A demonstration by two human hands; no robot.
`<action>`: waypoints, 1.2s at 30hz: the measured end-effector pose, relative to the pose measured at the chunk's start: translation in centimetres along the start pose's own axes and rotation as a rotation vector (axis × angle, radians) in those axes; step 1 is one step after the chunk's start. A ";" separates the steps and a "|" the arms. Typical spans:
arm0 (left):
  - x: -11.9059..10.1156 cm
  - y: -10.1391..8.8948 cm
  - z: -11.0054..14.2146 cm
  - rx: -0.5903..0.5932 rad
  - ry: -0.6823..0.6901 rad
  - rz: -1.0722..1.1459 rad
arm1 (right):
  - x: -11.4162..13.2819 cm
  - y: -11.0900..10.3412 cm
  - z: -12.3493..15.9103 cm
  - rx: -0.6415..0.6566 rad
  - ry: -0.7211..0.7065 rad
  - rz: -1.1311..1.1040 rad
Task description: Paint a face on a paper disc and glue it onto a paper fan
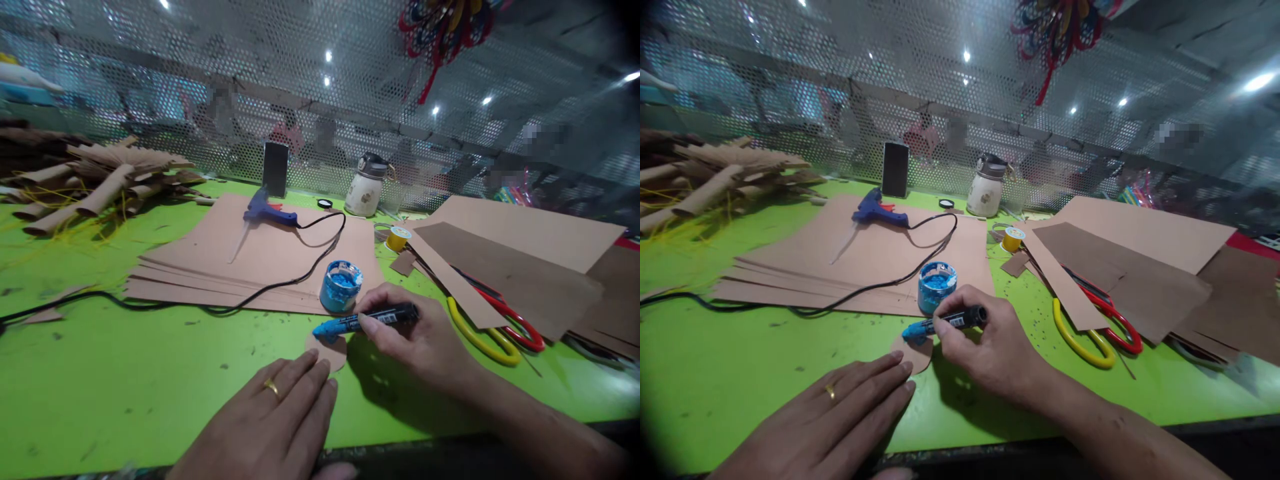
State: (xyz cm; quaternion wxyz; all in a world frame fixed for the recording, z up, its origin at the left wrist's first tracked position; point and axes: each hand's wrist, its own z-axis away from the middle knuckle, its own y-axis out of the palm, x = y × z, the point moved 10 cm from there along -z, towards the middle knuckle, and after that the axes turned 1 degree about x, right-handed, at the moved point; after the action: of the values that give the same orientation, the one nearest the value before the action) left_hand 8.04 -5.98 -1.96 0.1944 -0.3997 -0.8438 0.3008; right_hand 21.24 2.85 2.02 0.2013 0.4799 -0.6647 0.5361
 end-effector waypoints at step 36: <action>0.1 -0.2 0.3 -0.035 -0.029 0.032 | -0.5 -0.1 -0.1 -0.009 0.050 0.001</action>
State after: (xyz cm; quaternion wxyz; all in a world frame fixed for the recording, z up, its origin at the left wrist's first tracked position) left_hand 7.63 -6.11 -2.05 0.1705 -0.4122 -0.8450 0.2950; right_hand 21.51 3.19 1.73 0.2197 0.4649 -0.6621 0.5452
